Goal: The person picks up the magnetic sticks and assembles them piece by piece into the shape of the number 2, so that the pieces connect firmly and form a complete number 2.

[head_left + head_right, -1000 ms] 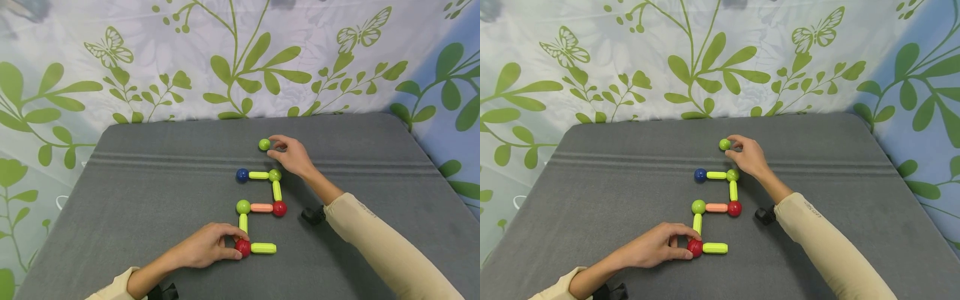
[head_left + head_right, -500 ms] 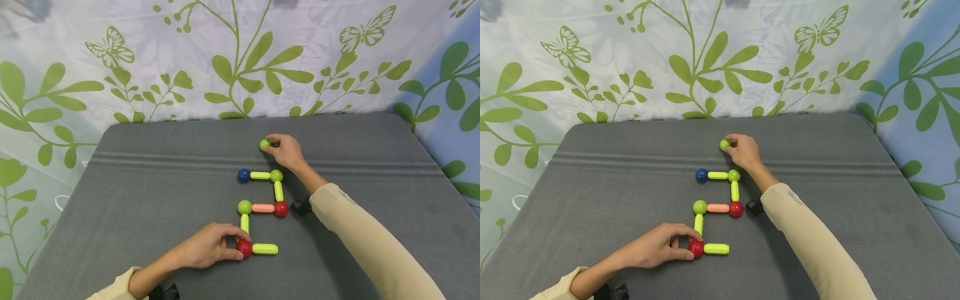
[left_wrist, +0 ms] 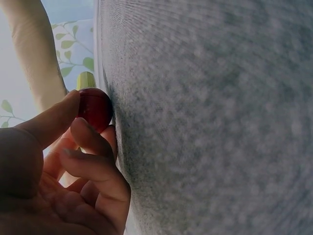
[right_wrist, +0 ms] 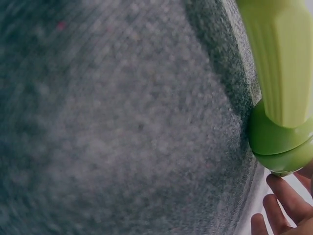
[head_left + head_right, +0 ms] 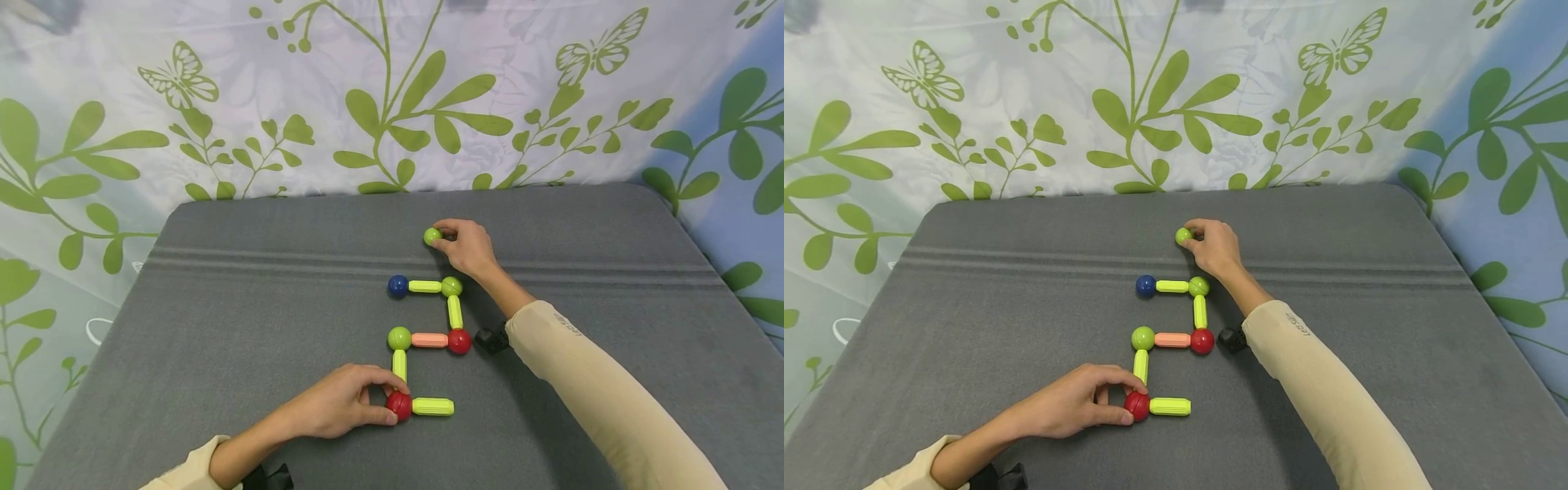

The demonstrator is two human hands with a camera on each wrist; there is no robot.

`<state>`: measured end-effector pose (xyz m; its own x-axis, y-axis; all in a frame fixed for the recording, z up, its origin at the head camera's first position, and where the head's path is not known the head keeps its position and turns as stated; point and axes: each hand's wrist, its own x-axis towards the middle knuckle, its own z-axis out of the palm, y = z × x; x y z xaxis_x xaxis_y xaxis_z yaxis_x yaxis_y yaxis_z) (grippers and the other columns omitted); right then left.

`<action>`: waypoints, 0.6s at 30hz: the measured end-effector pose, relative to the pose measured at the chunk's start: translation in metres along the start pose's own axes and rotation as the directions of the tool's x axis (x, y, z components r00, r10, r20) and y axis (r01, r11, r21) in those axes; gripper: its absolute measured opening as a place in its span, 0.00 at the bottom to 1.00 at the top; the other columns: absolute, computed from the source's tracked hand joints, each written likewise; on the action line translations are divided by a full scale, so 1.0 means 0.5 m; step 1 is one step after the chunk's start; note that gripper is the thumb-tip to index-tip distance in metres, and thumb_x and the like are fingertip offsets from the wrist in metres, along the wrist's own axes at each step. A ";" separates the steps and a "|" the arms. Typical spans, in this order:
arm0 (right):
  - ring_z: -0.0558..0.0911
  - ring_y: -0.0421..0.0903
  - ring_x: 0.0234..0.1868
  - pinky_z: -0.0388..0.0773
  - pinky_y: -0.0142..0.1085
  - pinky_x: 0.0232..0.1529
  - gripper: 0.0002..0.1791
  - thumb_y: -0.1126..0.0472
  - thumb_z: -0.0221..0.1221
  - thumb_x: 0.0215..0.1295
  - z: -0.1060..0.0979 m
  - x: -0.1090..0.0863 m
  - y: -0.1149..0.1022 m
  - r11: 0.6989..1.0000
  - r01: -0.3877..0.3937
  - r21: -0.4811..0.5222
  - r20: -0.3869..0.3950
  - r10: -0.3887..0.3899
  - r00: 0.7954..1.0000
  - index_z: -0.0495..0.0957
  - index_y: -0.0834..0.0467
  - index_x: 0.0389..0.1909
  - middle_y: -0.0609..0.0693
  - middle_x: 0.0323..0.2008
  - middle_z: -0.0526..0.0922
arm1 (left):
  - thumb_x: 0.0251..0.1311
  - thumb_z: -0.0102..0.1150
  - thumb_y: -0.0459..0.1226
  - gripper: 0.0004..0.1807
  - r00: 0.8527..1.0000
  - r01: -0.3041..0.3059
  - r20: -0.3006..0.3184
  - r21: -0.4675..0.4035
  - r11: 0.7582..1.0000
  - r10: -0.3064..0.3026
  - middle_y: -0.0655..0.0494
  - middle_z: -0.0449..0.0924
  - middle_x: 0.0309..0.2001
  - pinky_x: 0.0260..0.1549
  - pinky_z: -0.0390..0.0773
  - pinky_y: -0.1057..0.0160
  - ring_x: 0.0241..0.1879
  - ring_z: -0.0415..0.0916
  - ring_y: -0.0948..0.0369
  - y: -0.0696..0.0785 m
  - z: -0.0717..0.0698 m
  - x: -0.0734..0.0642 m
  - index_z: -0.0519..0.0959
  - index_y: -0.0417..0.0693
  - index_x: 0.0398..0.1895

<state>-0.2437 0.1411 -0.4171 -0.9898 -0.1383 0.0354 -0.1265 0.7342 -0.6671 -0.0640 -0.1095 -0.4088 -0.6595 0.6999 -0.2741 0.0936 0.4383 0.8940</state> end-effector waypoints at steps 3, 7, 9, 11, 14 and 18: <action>0.79 0.56 0.53 0.73 0.51 0.51 0.20 0.60 0.64 0.68 -0.002 0.000 0.002 1.000 0.000 0.006 -0.001 0.000 1.000 0.79 0.59 0.59 0.60 0.53 0.81 | 0.59 0.70 0.37 0.15 1.000 0.004 0.005 -0.006 1.000 -0.004 0.66 0.79 0.34 0.17 0.65 0.71 0.14 0.62 0.70 0.001 -0.001 0.001 0.83 0.57 0.49; 0.79 0.56 0.53 0.73 0.52 0.52 0.19 0.60 0.64 0.68 -0.004 -0.008 0.004 1.000 0.004 0.018 -0.005 -0.004 1.000 0.79 0.59 0.58 0.60 0.53 0.82 | 0.60 0.69 0.38 0.14 1.000 0.001 0.011 -0.011 1.000 -0.001 0.66 0.79 0.36 0.17 0.66 0.71 0.14 0.63 0.70 -0.001 0.003 0.001 0.83 0.57 0.49; 0.79 0.56 0.53 0.73 0.52 0.52 0.20 0.59 0.64 0.67 -0.007 -0.013 0.001 1.000 0.011 0.028 -0.008 -0.011 1.000 0.80 0.58 0.58 0.59 0.53 0.82 | 0.60 0.69 0.37 0.14 1.000 -0.004 0.008 -0.003 1.000 0.004 0.67 0.79 0.37 0.17 0.66 0.72 0.14 0.63 0.70 -0.002 0.003 0.001 0.82 0.57 0.49; 0.79 0.55 0.53 0.73 0.52 0.51 0.19 0.59 0.64 0.67 -0.012 -0.019 -0.004 0.999 0.018 0.046 -0.007 -0.018 1.000 0.80 0.58 0.58 0.59 0.52 0.82 | 0.60 0.69 0.37 0.15 1.000 -0.006 0.005 0.002 1.000 0.006 0.66 0.79 0.37 0.18 0.66 0.72 0.14 0.63 0.70 -0.003 0.003 0.001 0.82 0.57 0.49; 0.78 0.55 0.53 0.74 0.51 0.50 0.19 0.58 0.65 0.67 -0.022 -0.033 -0.015 0.997 0.037 0.068 0.002 -0.038 0.999 0.80 0.57 0.57 0.58 0.52 0.82 | 0.60 0.69 0.38 0.15 1.000 -0.012 0.002 0.013 1.000 0.012 0.66 0.79 0.38 0.18 0.66 0.72 0.14 0.63 0.71 -0.003 0.002 0.001 0.82 0.57 0.50; 0.77 0.55 0.51 0.73 0.51 0.48 0.18 0.60 0.65 0.66 -0.034 -0.063 -0.026 0.993 0.088 0.084 0.014 -0.089 0.996 0.81 0.58 0.56 0.58 0.50 0.83 | 0.60 0.69 0.38 0.15 1.000 -0.015 0.002 0.008 1.000 0.015 0.65 0.79 0.38 0.18 0.66 0.72 0.15 0.63 0.71 -0.004 0.003 0.001 0.82 0.57 0.50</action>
<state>-0.2120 0.1473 -0.3970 -0.9734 -0.2128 0.0844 -0.2071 0.6611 -0.7212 -0.0636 -0.1092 -0.4115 -0.6564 0.7076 -0.2614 0.1092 0.4320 0.8952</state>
